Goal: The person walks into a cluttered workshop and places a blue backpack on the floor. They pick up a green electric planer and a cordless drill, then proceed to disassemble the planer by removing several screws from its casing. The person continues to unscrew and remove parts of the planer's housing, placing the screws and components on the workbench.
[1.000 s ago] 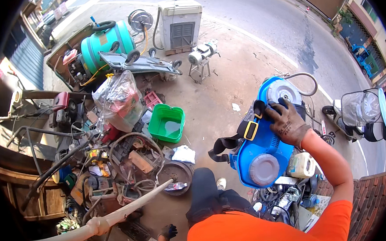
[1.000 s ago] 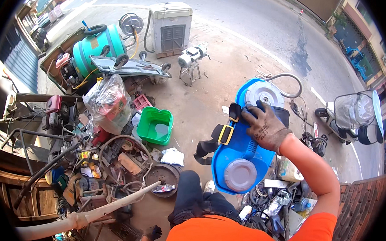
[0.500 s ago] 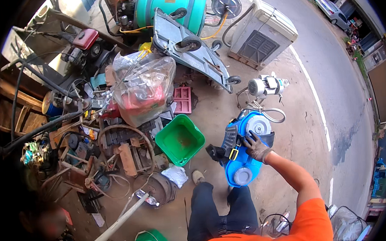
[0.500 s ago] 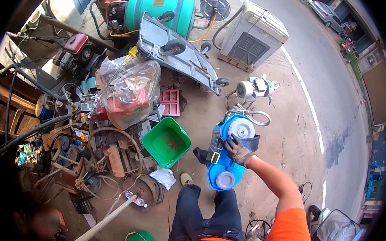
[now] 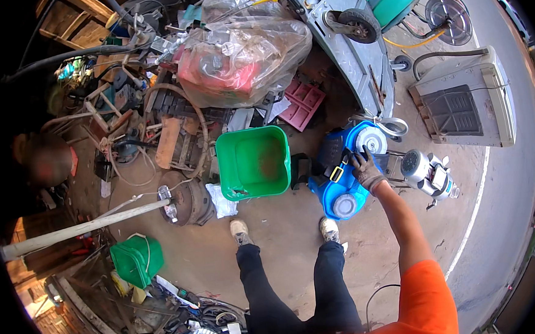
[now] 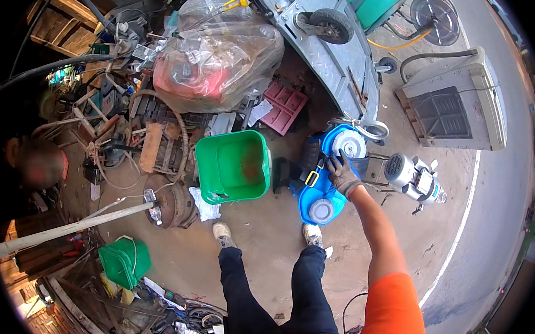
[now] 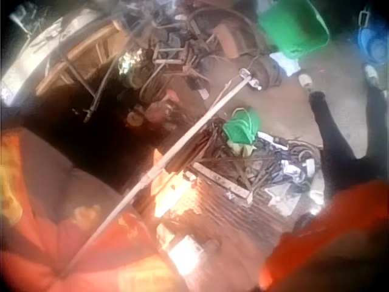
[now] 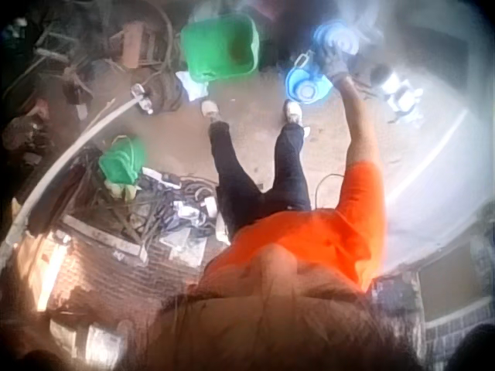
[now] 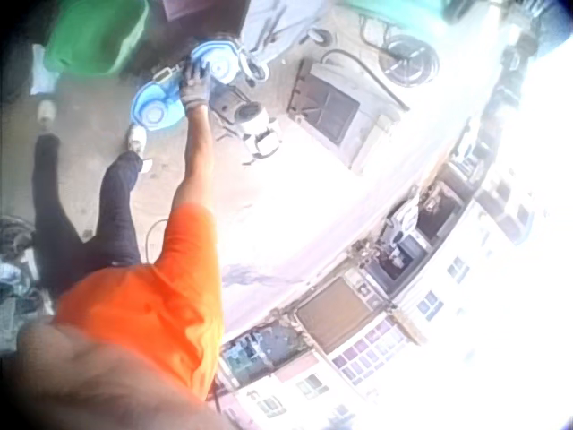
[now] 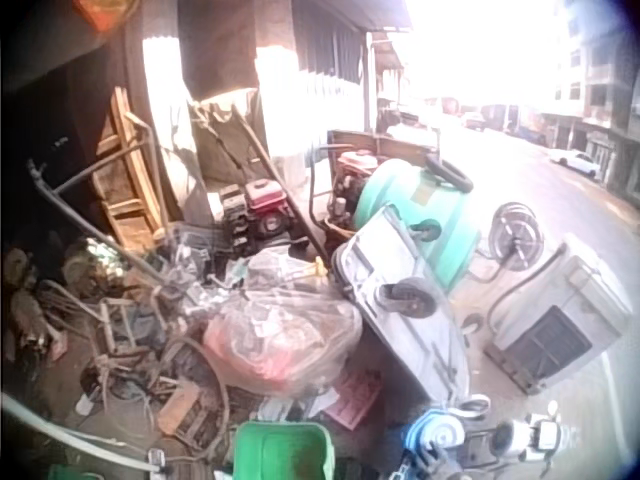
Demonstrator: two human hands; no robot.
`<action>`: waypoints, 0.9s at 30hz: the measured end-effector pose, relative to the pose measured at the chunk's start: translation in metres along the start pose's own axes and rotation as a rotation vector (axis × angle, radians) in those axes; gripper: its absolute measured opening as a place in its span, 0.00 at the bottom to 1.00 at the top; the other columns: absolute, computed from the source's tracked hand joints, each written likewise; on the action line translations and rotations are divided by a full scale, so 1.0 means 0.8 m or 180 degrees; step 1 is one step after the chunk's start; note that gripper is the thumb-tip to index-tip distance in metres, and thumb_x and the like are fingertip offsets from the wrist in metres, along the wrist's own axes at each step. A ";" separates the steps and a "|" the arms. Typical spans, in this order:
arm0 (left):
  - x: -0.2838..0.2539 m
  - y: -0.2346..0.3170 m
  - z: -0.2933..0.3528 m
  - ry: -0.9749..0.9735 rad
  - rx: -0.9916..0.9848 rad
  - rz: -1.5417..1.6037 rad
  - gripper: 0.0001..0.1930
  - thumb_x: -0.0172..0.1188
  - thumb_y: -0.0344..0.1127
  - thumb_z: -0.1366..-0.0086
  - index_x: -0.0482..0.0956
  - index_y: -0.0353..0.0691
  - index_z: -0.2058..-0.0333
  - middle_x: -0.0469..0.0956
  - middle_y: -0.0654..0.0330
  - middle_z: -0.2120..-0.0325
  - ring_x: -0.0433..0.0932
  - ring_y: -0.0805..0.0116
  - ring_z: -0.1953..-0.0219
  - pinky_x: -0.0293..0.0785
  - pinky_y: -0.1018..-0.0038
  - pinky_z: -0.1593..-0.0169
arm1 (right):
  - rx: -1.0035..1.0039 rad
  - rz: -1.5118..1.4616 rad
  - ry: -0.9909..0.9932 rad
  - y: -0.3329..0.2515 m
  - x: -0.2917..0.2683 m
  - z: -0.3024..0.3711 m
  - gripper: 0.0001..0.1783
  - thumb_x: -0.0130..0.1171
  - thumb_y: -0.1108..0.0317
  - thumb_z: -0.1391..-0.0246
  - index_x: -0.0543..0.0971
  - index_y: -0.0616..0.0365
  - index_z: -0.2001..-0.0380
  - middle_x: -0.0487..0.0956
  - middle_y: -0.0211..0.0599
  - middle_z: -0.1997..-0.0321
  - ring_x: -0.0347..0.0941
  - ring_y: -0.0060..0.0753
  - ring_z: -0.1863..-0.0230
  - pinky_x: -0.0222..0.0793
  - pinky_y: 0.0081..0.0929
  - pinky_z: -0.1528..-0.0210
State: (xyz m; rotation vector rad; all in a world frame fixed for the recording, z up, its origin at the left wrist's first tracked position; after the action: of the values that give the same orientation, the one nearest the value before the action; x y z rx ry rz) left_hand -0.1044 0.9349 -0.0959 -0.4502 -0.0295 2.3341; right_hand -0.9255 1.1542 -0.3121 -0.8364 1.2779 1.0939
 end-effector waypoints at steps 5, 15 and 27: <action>0.076 -0.126 0.062 0.0027 -0.0291 0.0509 0.22 0.54 0.52 0.29 0.80 0.39 0.52 0.82 0.51 0.56 0.81 0.52 0.54 0.77 0.58 0.49 | -0.0304 0.0300 -0.0447 0.007 0.005 -0.024 0.16 0.53 0.61 0.40 0.85 0.51 0.56 0.67 0.46 0.29 0.56 0.56 0.25 0.41 0.68 0.25; 0.211 -0.369 0.112 -0.0367 -0.0547 0.2414 0.22 0.56 0.53 0.29 0.81 0.39 0.52 0.83 0.52 0.56 0.82 0.54 0.53 0.77 0.59 0.49 | 0.0273 0.0030 -0.1632 -0.096 -0.106 0.000 0.21 0.52 0.60 0.41 0.82 0.46 0.46 0.68 0.52 0.32 0.62 0.55 0.30 0.46 0.58 0.26; 0.135 -0.317 -0.009 -0.0802 -0.0241 0.3522 0.22 0.59 0.55 0.30 0.82 0.42 0.53 0.84 0.56 0.59 0.84 0.60 0.59 0.79 0.63 0.53 | -0.3105 -0.0616 -0.2235 -0.491 -0.066 -0.202 0.26 0.60 0.46 0.48 0.86 0.48 0.52 0.86 0.43 0.56 0.83 0.45 0.51 0.76 0.39 0.43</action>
State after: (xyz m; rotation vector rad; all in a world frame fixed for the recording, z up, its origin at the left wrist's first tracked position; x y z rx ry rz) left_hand -0.0020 1.1906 -0.0976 -0.2076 0.0186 3.4785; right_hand -0.6000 0.8758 -0.3185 -1.0922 0.0183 1.6663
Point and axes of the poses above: each hand's wrist, its own z-axis away from the middle knuckle, its own x-axis out of the palm, y = z × x, the point moved 2 cm from there along -z, towards the middle knuckle
